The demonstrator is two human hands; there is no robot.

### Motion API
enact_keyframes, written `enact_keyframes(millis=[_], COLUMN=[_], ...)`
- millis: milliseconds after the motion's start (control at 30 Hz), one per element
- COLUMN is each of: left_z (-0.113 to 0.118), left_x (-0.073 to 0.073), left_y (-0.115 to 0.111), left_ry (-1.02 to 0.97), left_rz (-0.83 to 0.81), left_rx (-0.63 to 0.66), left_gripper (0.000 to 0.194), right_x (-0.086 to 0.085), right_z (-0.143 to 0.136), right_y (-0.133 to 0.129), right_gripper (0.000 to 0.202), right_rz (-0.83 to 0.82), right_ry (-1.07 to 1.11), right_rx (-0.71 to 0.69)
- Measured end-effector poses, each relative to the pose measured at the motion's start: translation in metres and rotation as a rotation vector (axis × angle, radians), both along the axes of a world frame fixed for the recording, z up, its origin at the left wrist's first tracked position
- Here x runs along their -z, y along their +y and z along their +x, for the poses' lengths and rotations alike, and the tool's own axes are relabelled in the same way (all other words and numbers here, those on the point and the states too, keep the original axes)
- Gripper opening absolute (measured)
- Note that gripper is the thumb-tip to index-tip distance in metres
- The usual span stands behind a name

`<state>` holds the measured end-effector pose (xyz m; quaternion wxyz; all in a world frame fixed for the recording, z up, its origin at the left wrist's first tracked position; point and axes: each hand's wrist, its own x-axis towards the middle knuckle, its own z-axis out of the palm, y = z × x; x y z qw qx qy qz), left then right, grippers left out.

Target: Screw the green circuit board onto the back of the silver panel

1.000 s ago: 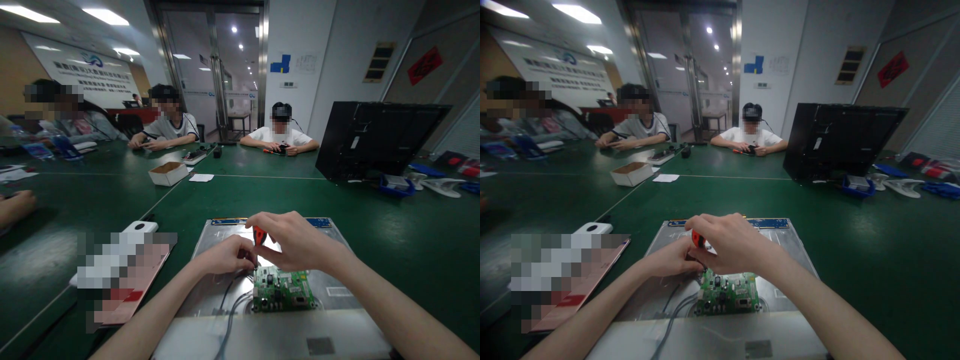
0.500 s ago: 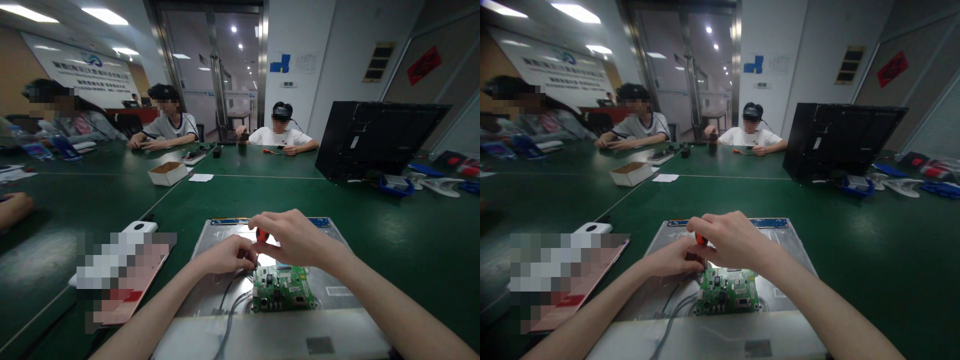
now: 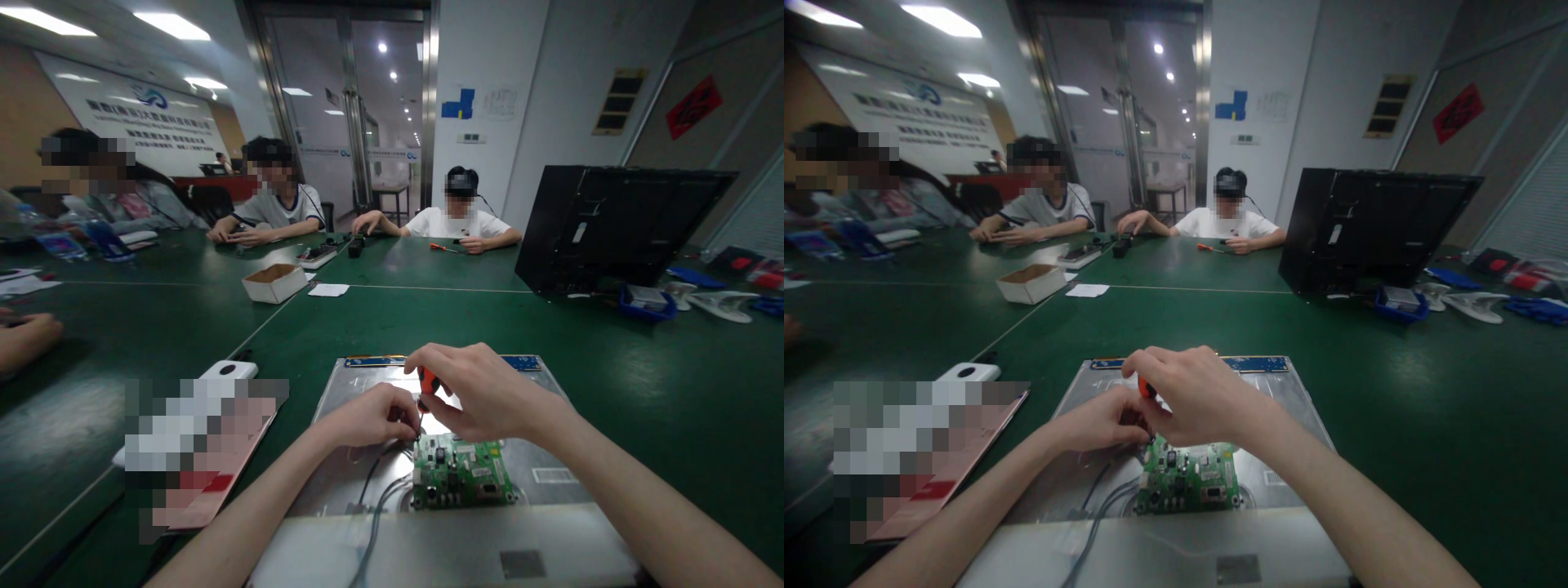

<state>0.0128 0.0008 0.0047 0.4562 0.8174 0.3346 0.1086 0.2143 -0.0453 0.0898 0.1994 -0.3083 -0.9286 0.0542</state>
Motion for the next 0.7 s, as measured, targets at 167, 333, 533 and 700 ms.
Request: enact_keyframes(millis=[167,333,533,700], left_z=[0.0001,0.0002,-0.0002,0.0], left_x=[-0.0011,-0.0025,-0.0009,-0.0017], left_y=[-0.0014,-0.0018,0.0002,-0.0002], left_ry=[-0.008,0.004,0.024,0.022], left_rz=[-0.02,-0.046,-0.015,0.0], left_rx=[-0.015,-0.021,-0.002,0.016], left_gripper=[0.008,0.007,0.004,0.004], right_x=[0.0016,0.002,0.0006,-0.0016], right_z=[-0.0006,0.0001,0.0016,0.0013], right_y=[0.0016,0.0039,0.0014,-0.0001], right_gripper=[0.023,0.017,0.023,0.025], right_rz=[0.048,0.078,0.021,-0.021], right_ry=[-0.03,-0.058,0.02,0.025], right_rx=[0.036,0.07,-0.002,-0.003])
